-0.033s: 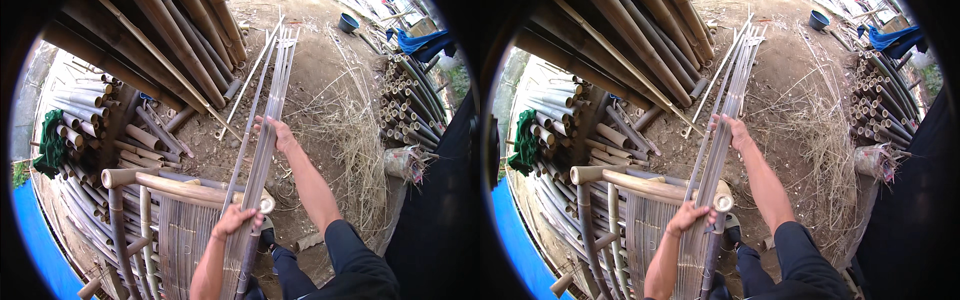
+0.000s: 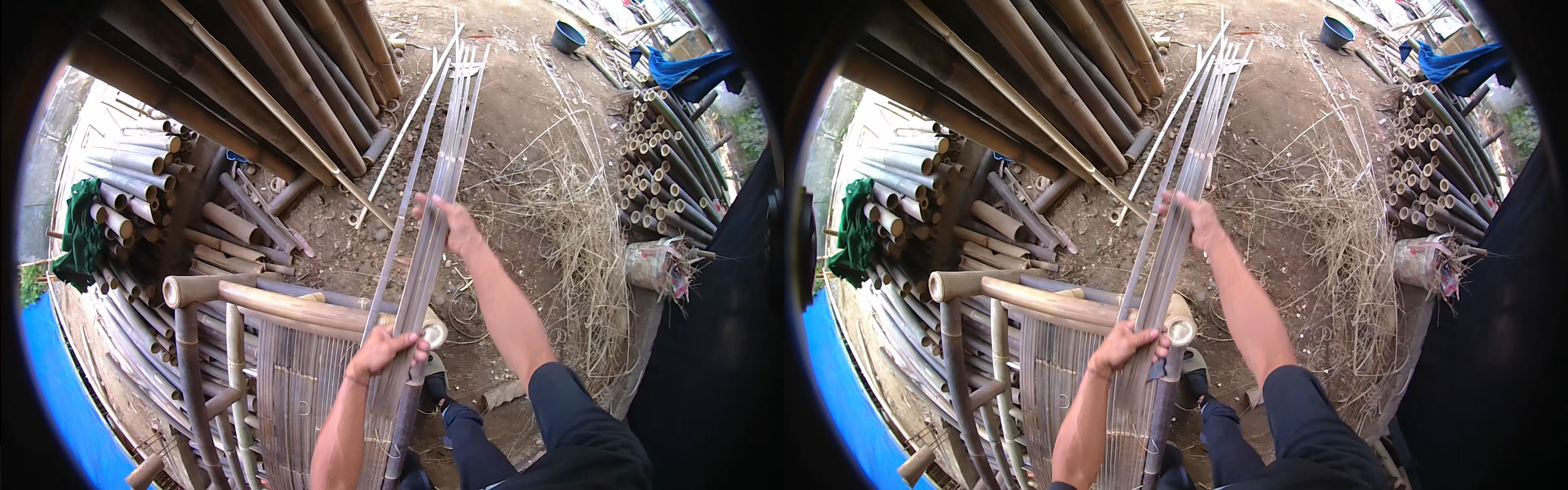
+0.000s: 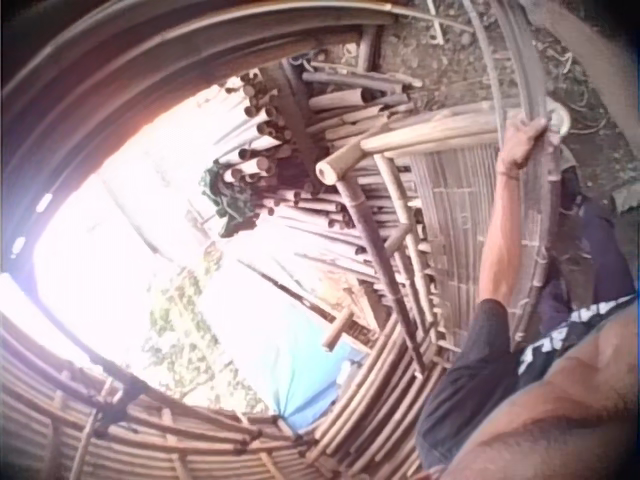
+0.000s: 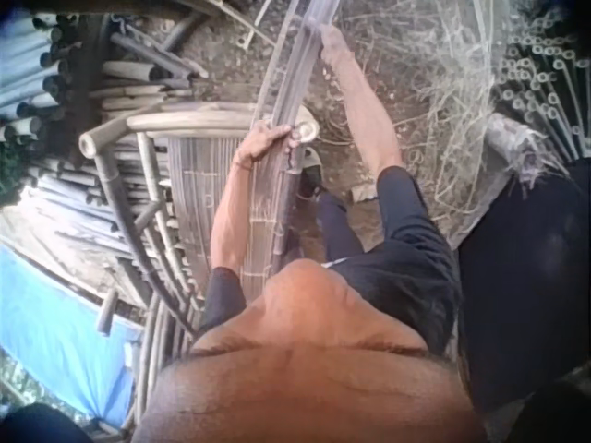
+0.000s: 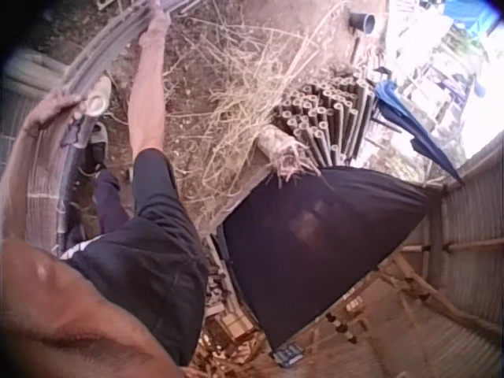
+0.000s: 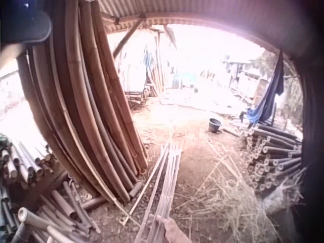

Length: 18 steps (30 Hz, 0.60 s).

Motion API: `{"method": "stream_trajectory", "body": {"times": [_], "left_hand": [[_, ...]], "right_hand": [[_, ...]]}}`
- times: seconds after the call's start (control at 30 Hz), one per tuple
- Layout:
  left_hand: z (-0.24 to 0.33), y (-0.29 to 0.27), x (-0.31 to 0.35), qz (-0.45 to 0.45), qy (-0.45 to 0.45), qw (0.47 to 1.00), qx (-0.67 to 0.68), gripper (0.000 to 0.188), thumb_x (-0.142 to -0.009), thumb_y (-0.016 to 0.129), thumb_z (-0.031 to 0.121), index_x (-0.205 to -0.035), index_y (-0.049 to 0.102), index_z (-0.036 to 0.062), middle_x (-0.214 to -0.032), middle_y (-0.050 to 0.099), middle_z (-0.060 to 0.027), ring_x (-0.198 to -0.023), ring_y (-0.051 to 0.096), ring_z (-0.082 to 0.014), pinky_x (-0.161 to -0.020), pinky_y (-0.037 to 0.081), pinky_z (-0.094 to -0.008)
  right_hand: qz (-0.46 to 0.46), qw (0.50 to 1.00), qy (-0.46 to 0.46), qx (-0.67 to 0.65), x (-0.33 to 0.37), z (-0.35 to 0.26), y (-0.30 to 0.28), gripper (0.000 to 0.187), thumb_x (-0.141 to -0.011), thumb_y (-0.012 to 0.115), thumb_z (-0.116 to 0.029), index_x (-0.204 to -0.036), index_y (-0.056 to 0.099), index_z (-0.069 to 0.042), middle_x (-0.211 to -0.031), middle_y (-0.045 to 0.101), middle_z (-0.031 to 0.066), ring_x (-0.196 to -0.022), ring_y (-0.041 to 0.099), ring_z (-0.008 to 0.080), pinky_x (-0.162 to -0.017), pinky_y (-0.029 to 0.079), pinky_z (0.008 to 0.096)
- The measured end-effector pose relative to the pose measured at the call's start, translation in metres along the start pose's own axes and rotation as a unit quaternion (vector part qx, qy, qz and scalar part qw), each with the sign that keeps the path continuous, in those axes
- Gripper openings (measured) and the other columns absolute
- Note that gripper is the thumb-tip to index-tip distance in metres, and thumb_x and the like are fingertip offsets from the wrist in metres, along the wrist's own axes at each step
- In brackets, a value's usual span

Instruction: The person arranges thin bamboo strips into a frame and then sits on the ground to tie the strips to the frame using orange string. The person repeatedly wraps and knots the string to secure the strips in place.

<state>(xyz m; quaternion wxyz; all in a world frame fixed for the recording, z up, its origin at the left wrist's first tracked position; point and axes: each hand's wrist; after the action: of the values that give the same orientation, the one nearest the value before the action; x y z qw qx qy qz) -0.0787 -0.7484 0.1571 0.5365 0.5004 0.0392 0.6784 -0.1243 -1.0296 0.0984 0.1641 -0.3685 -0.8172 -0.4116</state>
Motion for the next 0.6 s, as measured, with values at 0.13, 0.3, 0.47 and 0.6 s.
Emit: {"method": "stream_trajectory", "body": {"times": [0.13,0.3,0.47,0.6], "left_hand": [[-0.008,-0.011,-0.035,0.054,-0.024,0.998,-0.026,0.031,-0.094,0.066,0.019,-0.11,0.062,-0.0073,-0.095,0.07,-0.0161,-0.077,0.07,-0.0215,-0.065,0.059,-0.0327],[-0.035,-0.006,-0.01,0.446,0.201,0.699,-0.521,0.045,-0.081,0.077,0.028,-0.112,0.063,-0.0009,-0.106,0.064,-0.0193,-0.099,0.062,-0.0354,-0.085,0.049,-0.0424],[-0.078,-0.045,0.012,0.449,0.122,0.696,-0.548,0.034,-0.078,0.074,0.016,-0.104,0.056,0.0029,-0.104,0.053,-0.018,-0.101,0.053,-0.0396,-0.087,0.045,-0.0483],[-0.084,-0.053,0.011,0.429,0.19,0.657,-0.59,0.018,-0.085,0.064,0.008,-0.101,0.058,0.0012,-0.1,0.055,-0.0194,-0.095,0.055,-0.0404,-0.082,0.046,-0.0482]], "right_hand": [[0.067,0.997,0.041,-0.026,0.004,0.063,-0.012,0.028,-0.094,0.065,-0.02,-0.114,0.06,-0.001,-0.11,0.07,0.0135,-0.086,0.072,0.0237,-0.066,0.062,0.0375],[0.087,0.993,0.083,0.001,-0.005,0.108,-0.048,0.027,-0.093,0.067,-0.02,-0.111,0.061,-0.002,-0.107,0.071,0.0126,-0.084,0.072,0.0235,-0.063,0.062,0.0374],[0.075,0.994,0.084,-0.007,-0.01,0.119,-0.044,0.027,-0.092,0.069,-0.021,-0.11,0.062,-0.002,-0.107,0.072,0.0125,-0.084,0.072,0.0229,-0.064,0.061,0.037],[0.082,0.993,0.088,0.01,-0.021,0.127,-0.042,0.028,-0.092,0.069,-0.022,-0.11,0.063,-0.002,-0.105,0.072,0.0121,-0.084,0.072,0.0231,-0.066,0.061,0.0379]]}}
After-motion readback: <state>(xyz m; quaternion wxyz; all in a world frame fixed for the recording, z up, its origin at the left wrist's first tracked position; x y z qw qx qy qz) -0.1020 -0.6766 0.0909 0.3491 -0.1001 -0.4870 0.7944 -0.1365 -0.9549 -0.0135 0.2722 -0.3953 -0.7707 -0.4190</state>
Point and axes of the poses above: each hand's wrist, its own x-axis away from the middle knuckle, its own y-axis out of the palm, z = x × y
